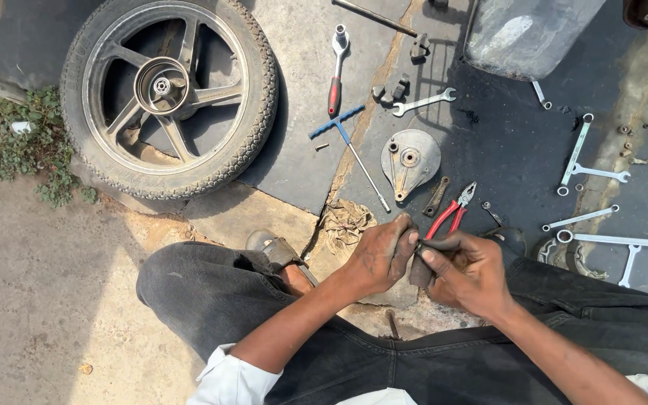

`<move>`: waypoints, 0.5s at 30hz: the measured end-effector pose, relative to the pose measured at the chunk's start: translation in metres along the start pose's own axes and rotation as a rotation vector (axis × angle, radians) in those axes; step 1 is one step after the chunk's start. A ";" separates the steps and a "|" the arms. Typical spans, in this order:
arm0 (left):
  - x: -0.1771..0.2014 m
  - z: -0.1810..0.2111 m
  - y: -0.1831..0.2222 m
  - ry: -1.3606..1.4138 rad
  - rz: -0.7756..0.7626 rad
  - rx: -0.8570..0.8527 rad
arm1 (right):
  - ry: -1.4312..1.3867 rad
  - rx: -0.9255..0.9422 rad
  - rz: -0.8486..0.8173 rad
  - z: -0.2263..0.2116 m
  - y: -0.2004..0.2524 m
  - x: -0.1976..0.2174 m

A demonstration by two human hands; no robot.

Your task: The recorder is repairing the brake components of a motorcycle, including cleaning parts and opening a box of new brake shoes.

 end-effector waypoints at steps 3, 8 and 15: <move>-0.002 -0.006 0.012 -0.037 0.054 0.006 | 0.578 0.437 0.116 -0.060 0.002 -0.006; -0.014 -0.018 0.028 -0.382 0.023 -0.181 | 1.007 0.733 0.127 -0.084 0.013 -0.026; -0.002 0.002 0.007 -0.116 -0.091 -0.001 | 0.199 -0.002 0.016 -0.009 0.002 -0.001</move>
Point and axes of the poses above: each hand's wrist, its own y-axis away from the middle knuckle, its own x-axis out of the back of the hand, z = x × y, the point moved 7 cm from there along -y, towards the middle knuckle, and after that the axes turned 9 degrees about y, right-handed, at the moved point
